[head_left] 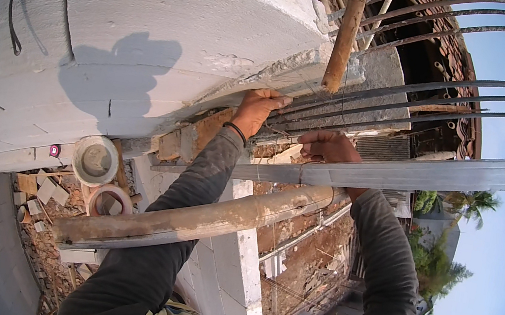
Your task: The person ties wire around metal rebar, positions concrete blocks on a wall, and spreads mortar using a trowel.
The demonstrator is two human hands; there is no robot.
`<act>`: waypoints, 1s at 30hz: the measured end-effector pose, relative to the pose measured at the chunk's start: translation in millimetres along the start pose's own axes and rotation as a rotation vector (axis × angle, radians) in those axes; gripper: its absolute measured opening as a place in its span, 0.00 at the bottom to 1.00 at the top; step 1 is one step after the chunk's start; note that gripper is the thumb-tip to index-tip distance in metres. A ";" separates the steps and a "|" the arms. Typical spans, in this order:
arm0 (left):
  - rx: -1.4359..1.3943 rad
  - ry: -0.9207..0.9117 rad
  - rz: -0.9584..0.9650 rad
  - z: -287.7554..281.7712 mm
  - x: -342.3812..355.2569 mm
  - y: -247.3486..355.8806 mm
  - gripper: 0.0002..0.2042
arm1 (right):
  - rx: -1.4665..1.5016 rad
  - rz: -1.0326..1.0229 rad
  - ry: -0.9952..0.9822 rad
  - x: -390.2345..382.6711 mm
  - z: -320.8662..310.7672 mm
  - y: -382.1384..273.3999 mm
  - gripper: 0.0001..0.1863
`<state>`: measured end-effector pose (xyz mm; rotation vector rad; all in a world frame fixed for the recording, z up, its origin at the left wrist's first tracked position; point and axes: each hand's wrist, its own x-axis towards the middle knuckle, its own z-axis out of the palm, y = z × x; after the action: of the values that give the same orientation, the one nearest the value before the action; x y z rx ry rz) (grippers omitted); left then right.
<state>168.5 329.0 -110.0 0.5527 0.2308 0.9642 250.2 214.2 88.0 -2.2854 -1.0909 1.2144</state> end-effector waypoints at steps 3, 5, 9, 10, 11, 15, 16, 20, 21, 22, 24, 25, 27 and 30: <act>0.003 0.020 0.006 0.5 -1.3 1.1 0.07 | -0.012 -0.083 -0.092 2.7 1.3 -5.7 0.09; -0.007 0.026 -0.014 3.4 -3.0 -0.9 0.07 | 0.045 -0.104 -0.093 3.6 0.3 -3.4 0.09; 0.025 0.025 0.088 0.8 -4.8 -4.7 0.05 | 0.282 -0.167 -0.119 19.3 4.1 0.4 0.09; 0.097 0.060 0.108 3.8 -7.0 -3.5 0.04 | 0.304 -0.174 -0.131 20.3 3.3 1.9 0.09; 0.170 0.095 0.129 7.0 -9.7 -2.7 0.03 | 0.326 -0.181 -0.142 20.7 2.4 3.2 0.09; 0.715 0.240 0.796 30.8 -49.7 6.7 0.07 | 0.348 -0.195 -0.125 19.6 1.0 5.9 0.10; 0.831 0.209 0.856 33.0 -60.7 11.8 0.09 | 0.342 -0.199 -0.126 19.5 1.2 5.5 0.10; 0.906 0.192 0.879 40.5 -59.4 8.5 0.10 | 0.332 -0.218 -0.113 18.7 3.9 0.3 0.11; 0.911 0.206 0.879 39.5 -55.7 8.1 0.09 | 0.333 -0.225 -0.107 18.0 5.6 -2.1 0.12; 0.899 0.200 0.868 40.1 -54.4 7.3 0.09 | 0.320 -0.228 -0.104 17.0 5.4 -1.3 0.11; 0.876 0.187 0.846 40.4 -52.4 6.0 0.08 | 0.293 -0.232 -0.096 15.9 4.0 -0.1 0.10; 0.845 0.190 0.822 39.8 -51.1 5.6 0.08 | 0.327 -0.220 -0.105 15.5 2.7 -0.2 0.09; 0.785 0.193 0.772 38.6 -49.1 4.8 0.08 | 0.394 -0.197 -0.120 13.9 0.4 0.1 0.09; 0.687 0.260 0.666 40.9 -48.2 2.7 0.06 | 0.313 -0.135 -0.018 5.0 3.2 -8.4 0.09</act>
<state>156.9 276.4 -76.8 1.1780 0.6503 1.6173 245.3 223.2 88.4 -1.9386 -0.9661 1.2550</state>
